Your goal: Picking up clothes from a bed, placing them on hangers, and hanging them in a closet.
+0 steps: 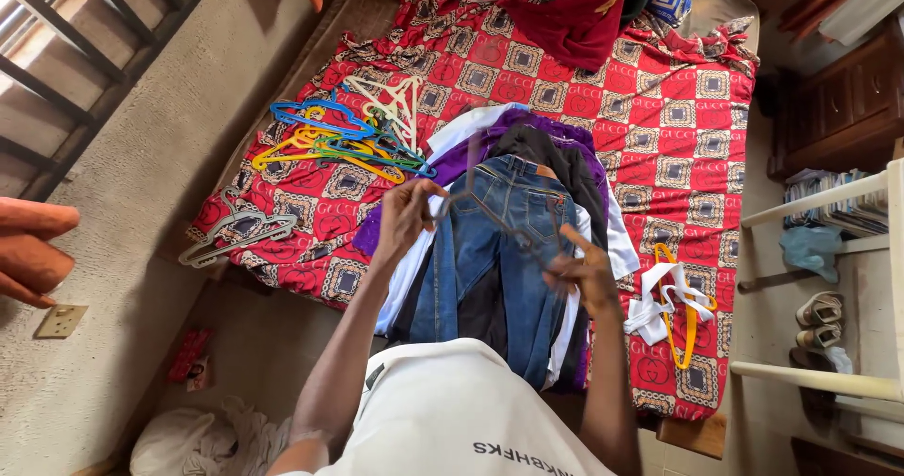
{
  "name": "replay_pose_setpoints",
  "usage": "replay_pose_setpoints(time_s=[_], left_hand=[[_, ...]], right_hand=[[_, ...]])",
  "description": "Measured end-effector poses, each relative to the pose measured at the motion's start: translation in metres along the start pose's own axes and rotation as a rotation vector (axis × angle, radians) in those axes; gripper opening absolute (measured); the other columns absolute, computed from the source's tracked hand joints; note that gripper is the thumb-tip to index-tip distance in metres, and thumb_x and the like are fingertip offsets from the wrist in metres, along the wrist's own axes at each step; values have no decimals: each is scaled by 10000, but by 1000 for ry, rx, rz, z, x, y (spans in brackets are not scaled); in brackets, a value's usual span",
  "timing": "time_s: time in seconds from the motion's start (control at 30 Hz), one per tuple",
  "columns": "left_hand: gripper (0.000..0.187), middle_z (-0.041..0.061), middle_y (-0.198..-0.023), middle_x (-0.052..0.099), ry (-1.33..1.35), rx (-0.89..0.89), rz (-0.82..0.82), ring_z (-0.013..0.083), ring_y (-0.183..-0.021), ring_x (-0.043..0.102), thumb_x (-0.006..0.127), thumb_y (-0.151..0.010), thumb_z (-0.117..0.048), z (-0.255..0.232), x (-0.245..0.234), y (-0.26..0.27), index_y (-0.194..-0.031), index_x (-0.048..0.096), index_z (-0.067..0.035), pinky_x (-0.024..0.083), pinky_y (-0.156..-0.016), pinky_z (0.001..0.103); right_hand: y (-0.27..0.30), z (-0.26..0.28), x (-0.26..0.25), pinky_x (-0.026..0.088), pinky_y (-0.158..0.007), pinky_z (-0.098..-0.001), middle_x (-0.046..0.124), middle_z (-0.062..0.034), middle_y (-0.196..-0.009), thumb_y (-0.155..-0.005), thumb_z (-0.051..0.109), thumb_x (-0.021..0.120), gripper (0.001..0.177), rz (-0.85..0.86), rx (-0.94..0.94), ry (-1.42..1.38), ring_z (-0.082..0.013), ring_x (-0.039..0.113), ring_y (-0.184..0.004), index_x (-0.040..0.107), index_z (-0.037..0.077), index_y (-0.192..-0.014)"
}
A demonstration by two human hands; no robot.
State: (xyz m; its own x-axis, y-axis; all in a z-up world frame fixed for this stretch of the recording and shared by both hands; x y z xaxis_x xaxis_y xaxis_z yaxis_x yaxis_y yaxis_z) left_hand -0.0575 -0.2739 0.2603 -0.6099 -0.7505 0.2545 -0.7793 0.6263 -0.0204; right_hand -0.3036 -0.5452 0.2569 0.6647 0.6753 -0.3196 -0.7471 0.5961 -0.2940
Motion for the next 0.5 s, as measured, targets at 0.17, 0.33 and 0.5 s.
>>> replay_pose_setpoints(time_s=[0.17, 0.33, 0.5], left_hand=[[402, -63, -544, 485, -97, 73, -206, 33, -430, 464, 510, -1098, -303, -19, -35, -3, -991, 777, -22, 379, -403, 216], [432, -56, -514, 472, -130, -30, -174, 40, -407, 449, 482, -1096, -323, -18, -25, 2, -981, 784, -38, 344, -389, 226], [437, -49, -490, 468, -52, -142, -52, 49, -385, 429, 491, -1088, -342, 2, -10, 2, -971, 780, -38, 324, -377, 235]], right_hand=[[19, -23, 28, 375, -368, -223, 669, -38, -558, -1130, 471, 483, 647, 380, 474, -1026, -70, 531, -358, 479, -23, -1547], [14, -29, 18, 481, -659, -268, 685, -152, -1059, -971, 265, 650, 645, 100, 418, -386, -147, 632, -808, 470, 25, -1542], [4, -12, 23, 517, -971, -348, 473, -168, -1515, -855, 293, 791, 820, -7, 289, -90, -240, 620, -1232, 406, 87, -1550]])
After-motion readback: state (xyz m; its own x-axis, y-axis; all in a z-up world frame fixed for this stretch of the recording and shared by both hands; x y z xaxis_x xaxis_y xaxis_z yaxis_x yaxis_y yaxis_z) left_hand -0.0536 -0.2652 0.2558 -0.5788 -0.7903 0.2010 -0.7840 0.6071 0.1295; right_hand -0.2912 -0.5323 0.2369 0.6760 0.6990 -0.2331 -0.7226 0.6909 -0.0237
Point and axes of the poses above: each hand's wrist, its own y-axis away from the middle knuckle, its own x-axis out of the palm, z = x × y, the point moved 9 cm from there along -y, towards the middle knuckle
